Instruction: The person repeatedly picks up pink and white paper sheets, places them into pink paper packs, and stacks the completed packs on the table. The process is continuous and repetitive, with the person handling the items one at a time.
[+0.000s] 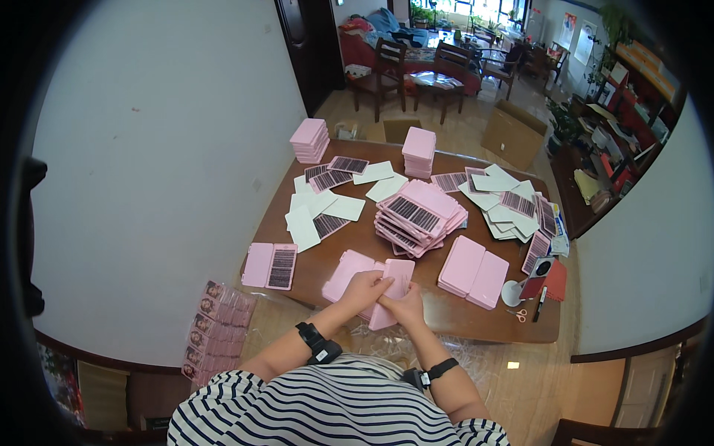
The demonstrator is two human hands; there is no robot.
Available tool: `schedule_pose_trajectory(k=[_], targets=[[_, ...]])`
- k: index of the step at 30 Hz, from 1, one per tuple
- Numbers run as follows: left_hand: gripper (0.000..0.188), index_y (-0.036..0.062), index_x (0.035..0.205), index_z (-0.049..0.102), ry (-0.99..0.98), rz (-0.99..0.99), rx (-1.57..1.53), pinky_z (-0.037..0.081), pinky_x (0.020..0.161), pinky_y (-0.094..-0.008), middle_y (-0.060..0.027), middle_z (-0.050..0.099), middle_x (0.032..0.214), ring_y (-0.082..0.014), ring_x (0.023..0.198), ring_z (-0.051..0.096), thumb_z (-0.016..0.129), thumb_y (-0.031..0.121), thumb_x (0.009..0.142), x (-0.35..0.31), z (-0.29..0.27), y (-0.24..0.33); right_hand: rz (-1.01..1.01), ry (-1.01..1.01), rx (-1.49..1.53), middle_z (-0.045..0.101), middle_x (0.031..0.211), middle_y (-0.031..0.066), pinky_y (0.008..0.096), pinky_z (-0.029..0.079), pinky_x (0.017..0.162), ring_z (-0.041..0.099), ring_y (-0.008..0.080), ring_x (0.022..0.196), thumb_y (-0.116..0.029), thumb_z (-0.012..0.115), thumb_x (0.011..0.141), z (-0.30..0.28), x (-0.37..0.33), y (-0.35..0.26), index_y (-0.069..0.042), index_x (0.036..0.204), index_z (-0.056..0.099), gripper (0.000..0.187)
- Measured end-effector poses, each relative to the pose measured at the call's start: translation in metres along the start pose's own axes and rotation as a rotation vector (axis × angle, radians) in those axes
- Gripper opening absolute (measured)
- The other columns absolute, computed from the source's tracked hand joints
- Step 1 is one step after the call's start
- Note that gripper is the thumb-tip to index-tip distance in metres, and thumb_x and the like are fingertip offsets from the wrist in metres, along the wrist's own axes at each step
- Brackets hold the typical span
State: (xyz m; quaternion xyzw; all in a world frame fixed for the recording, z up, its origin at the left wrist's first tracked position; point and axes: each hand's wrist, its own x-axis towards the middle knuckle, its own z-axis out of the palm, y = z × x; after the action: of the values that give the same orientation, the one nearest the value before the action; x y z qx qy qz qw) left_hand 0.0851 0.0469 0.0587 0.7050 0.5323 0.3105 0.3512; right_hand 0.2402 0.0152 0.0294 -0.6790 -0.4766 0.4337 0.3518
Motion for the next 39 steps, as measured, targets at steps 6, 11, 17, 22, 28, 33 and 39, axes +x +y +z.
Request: schedule_pose_trajectory(k=[6, 11, 17, 22, 28, 33, 39], targets=[[0.039, -0.0009, 0.087, 0.070, -0.146, -0.286, -0.354, 0.048, 0.061, -0.0374, -0.0125, 0.065, 0.067, -0.0163, 0.065, 0.064, 0.059, 0.035, 0.099, 0.017, -0.006, -0.017, -0.005, 0.073, -0.049, 0.064, 0.118, 0.0249, 0.0366, 0.054, 0.089, 0.067, 0.0301, 0.105, -0.050, 0.093, 0.057, 0.008, 0.003, -0.003, 0.010, 0.128, 0.045, 0.104], [0.035, -0.0004, 0.089, 0.067, -0.245, -0.082, -0.353, 0.047, 0.060, -0.0392, -0.0147, 0.062, 0.065, -0.0175, 0.062, 0.062, 0.058, 0.032, 0.099, -0.006, -0.014, -0.020, 0.089, 0.153, 0.338, 0.066, 0.114, 0.0216, 0.0352, 0.055, 0.084, 0.068, 0.0263, 0.098, -0.041, 0.092, 0.067, 0.011, 0.029, -0.001, 0.011, 0.121, 0.050, 0.086], [0.031, -0.0008, 0.096, 0.068, -0.246, 0.062, 0.008, 0.049, 0.063, -0.0384, -0.0166, 0.063, 0.069, -0.0253, 0.062, 0.062, 0.055, 0.027, 0.100, -0.017, -0.021, -0.043, 0.118, 0.146, 0.424, 0.066, 0.082, 0.0047, 0.0242, 0.037, 0.044, 0.053, 0.0088, 0.054, -0.032, 0.087, 0.078, 0.026, 0.028, -0.014, 0.006, 0.109, 0.064, 0.054], [0.029, 0.0014, 0.098, 0.067, -0.116, -0.111, -0.414, 0.050, 0.066, -0.0390, -0.0223, 0.064, 0.080, -0.0345, 0.068, 0.062, 0.055, 0.027, 0.101, -0.033, -0.036, -0.087, 0.216, -0.061, 0.536, 0.066, 0.089, 0.0060, 0.0270, 0.039, 0.056, 0.056, 0.0141, 0.065, -0.034, 0.086, 0.077, 0.016, 0.025, 0.000, 0.005, 0.123, 0.060, 0.065], [0.027, 0.0028, 0.099, 0.068, -0.115, -0.043, -0.033, 0.050, 0.067, -0.0394, -0.0226, 0.065, 0.083, -0.0368, 0.073, 0.065, 0.055, 0.026, 0.101, -0.048, -0.055, -0.093, 0.030, -0.062, 0.065, 0.052, 0.142, 0.0294, 0.0392, 0.047, 0.105, 0.056, 0.0358, 0.129, -0.051, 0.090, 0.065, 0.051, 0.029, 0.028, 0.012, 0.152, 0.026, 0.124], [0.025, 0.0031, 0.098, 0.068, -0.196, 0.015, 0.046, 0.049, 0.065, -0.0410, -0.0226, 0.065, 0.081, -0.0365, 0.073, 0.066, 0.056, 0.024, 0.100, -0.031, -0.061, -0.086, 0.273, -0.112, 0.316, 0.056, 0.133, 0.0260, 0.0345, 0.050, 0.096, 0.060, 0.0287, 0.116, -0.044, 0.088, 0.071, 0.082, 0.045, 0.008, 0.012, 0.149, 0.029, 0.113], [0.028, 0.0019, 0.112, 0.070, -0.154, -0.254, -0.215, 0.053, 0.072, -0.0365, -0.0133, 0.073, 0.088, -0.0229, 0.081, 0.071, 0.052, 0.022, 0.103, -0.032, -0.067, -0.138, 0.315, -0.303, 0.673, 0.062, 0.087, 0.0023, 0.0200, 0.037, 0.045, 0.047, 0.0055, 0.053, -0.025, 0.076, 0.087, 0.070, 0.046, 0.006, 0.000, 0.131, 0.047, 0.059]])
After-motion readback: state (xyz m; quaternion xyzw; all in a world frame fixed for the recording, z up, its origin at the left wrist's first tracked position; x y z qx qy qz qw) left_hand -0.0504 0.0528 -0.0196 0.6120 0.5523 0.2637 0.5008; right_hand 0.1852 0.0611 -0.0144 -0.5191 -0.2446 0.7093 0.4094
